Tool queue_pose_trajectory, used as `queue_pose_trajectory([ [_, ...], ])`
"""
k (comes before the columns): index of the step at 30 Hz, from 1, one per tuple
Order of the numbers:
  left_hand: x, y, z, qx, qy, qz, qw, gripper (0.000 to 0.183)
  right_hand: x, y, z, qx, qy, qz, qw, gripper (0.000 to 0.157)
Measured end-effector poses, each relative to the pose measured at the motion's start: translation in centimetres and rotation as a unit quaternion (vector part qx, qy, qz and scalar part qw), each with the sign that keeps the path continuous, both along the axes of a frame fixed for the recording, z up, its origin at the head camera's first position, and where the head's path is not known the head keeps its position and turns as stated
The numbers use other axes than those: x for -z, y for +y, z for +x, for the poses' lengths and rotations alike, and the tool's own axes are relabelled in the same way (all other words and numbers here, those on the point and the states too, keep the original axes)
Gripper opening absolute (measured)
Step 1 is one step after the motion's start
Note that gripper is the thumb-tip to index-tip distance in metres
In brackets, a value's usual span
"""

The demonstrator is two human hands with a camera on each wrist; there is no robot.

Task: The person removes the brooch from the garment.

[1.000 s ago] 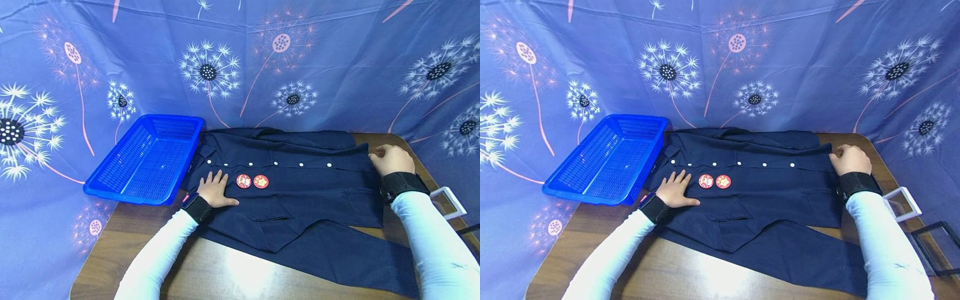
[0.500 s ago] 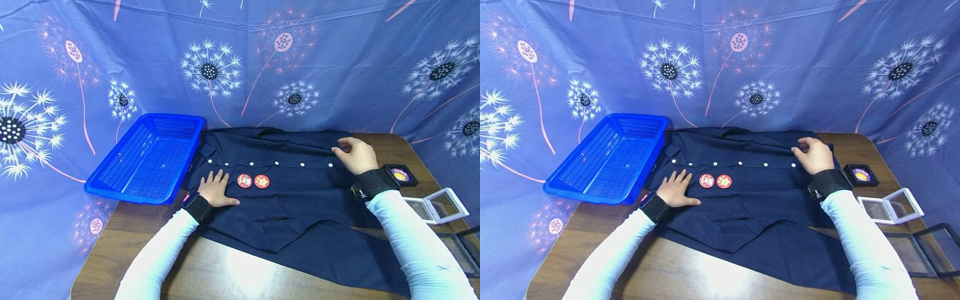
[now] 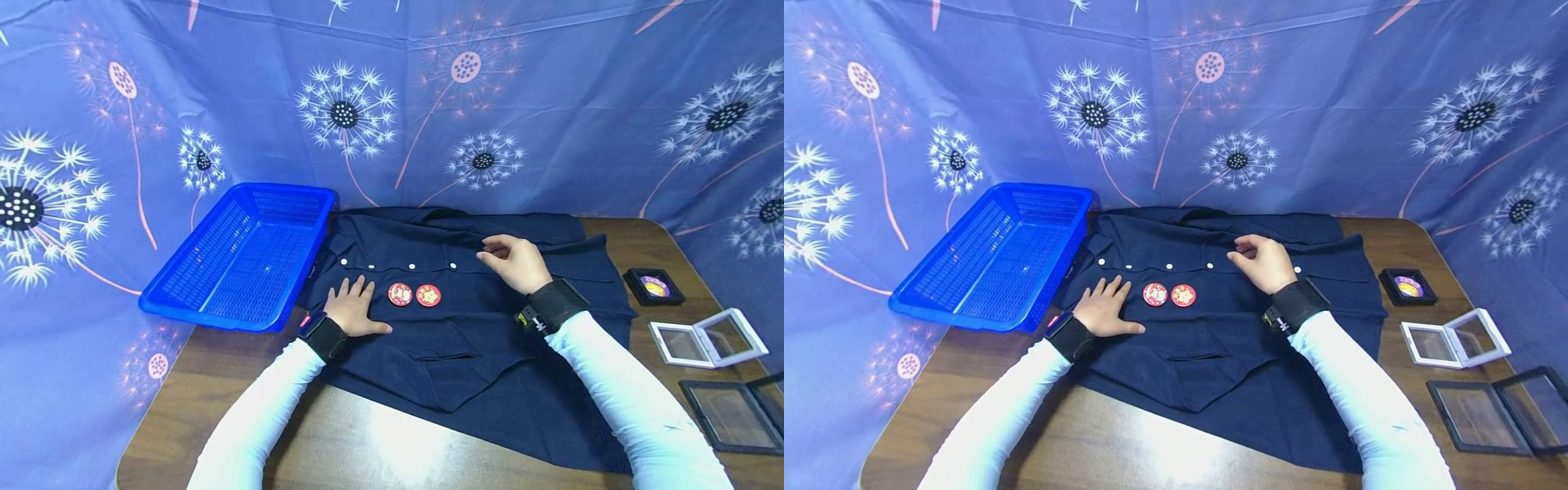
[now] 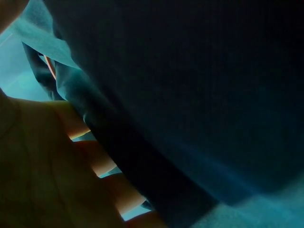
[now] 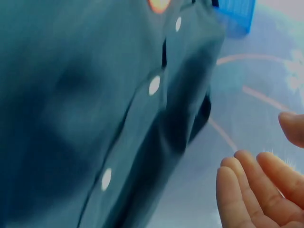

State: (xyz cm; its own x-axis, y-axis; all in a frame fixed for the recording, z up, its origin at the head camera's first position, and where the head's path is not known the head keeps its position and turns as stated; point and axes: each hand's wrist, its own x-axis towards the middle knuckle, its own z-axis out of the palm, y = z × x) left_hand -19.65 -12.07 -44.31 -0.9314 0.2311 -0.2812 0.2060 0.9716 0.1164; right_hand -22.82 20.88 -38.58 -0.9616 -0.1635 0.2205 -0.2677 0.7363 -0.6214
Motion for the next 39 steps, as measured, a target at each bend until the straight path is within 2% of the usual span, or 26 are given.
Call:
queue_pose_trajectory([
  [8, -0.4, 0.2, 0.1, 0.004, -0.002, -0.001, 1.0000, 0.109, 1.4, -3.9, -0.2, -0.045, -0.034, -0.019, 0.998, 0.035],
  [13, -0.5, 0.2, 0.1, 0.007, -0.001, -0.001, 1.0000, 0.108, 2.2, -5.9, -0.3, -0.067, -0.055, 0.000, 0.996, 0.036],
  [22, -0.5, 0.2, 0.1, 0.006, -0.003, -0.006, 1.0000, 0.109, 3.4, -8.9, -0.8, -0.099, -0.068, 0.032, 0.992, 0.037],
  [31, -0.5, 0.1, 0.1, 0.006, -0.002, -0.001, 1.0000, 0.108, 4.4, -11.0, -1.2, -0.107, -0.057, 0.073, 0.990, 0.034],
  [39, -0.4, 0.1, 0.2, 0.010, 0.007, 0.000, 0.9999, 0.109, 5.1, -11.8, -1.1, -0.093, -0.080, 0.099, 0.987, 0.034],
])
